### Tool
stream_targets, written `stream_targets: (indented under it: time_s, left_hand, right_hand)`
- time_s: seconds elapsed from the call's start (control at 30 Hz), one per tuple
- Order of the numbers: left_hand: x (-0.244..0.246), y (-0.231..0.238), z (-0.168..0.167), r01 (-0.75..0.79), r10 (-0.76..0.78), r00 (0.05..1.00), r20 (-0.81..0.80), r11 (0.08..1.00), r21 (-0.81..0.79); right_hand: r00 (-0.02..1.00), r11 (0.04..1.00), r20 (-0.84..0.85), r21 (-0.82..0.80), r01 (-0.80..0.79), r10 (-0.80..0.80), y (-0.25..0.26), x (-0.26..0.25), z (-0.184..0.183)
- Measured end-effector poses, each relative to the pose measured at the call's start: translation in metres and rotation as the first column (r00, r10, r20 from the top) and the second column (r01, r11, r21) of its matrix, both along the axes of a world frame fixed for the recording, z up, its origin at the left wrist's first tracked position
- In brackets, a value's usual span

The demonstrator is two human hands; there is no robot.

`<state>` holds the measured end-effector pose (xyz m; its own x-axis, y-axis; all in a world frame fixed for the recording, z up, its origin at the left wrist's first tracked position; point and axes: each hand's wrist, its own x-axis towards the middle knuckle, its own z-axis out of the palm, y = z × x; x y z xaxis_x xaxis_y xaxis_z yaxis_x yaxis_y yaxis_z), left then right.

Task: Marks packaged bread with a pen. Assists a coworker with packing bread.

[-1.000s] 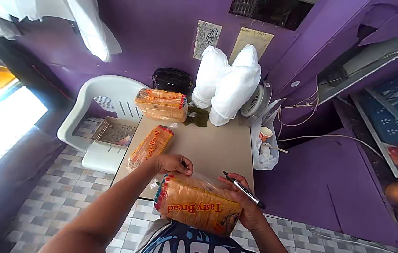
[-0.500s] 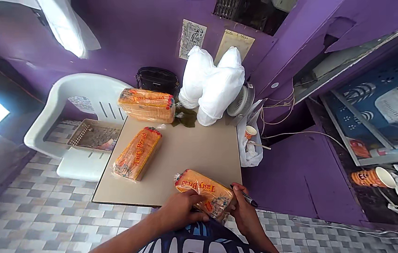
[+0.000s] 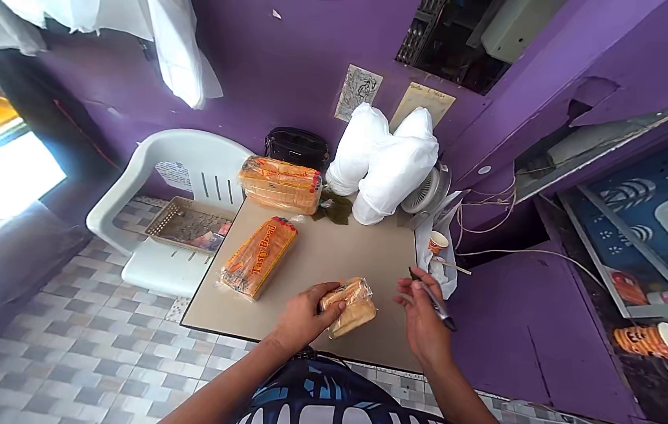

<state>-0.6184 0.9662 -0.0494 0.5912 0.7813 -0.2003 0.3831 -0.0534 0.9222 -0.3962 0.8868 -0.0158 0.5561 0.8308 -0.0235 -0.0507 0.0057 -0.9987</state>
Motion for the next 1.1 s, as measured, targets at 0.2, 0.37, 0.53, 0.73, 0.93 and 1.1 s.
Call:
stream_targets:
  time_s: [0.2, 0.37, 0.53, 0.73, 0.93, 1.1]
  left_hand:
    - [0.004, 0.003, -0.006, 0.007, 0.004, 0.992, 0.13, 0.996, -0.084]
    - [0.0, -0.004, -0.006, -0.224, 0.189, 0.97, 0.152, 0.941, 0.255]
    - [-0.004, -0.021, -0.007, -0.21, 0.196, 0.976, 0.092, 0.744, 0.634]
    - [-0.003, -0.017, 0.005, -0.16, 0.233, 0.971, -0.044, 0.781, 0.603]
    - [-0.011, -0.013, 0.012, -0.161, 0.225, 0.972, -0.064, 0.841, 0.516]
    - [-0.011, -0.017, 0.006, -0.193, 0.239, 0.971, -0.012, 0.811, 0.552]
  right_hand:
    - [0.878, 0.86, -0.044, 0.233, -0.455, 0.476, 0.032, -0.022, 0.026]
    - [0.91, 0.894, 0.013, 0.181, -0.41, 0.415, 0.041, -0.036, 0.003]
    - [0.931, 0.909, 0.089, 0.201, -0.365, 0.354, 0.05, -0.042, 0.0]
    - [0.938, 0.926, 0.064, 0.146, -0.348, 0.342, 0.049, -0.037, 0.009]
    - [0.922, 0.91, 0.102, 0.151, -0.386, 0.374, 0.05, -0.033, 0.01]
    - [0.913, 0.922, 0.216, 0.102, -0.373, 0.346, 0.05, -0.038, 0.011]
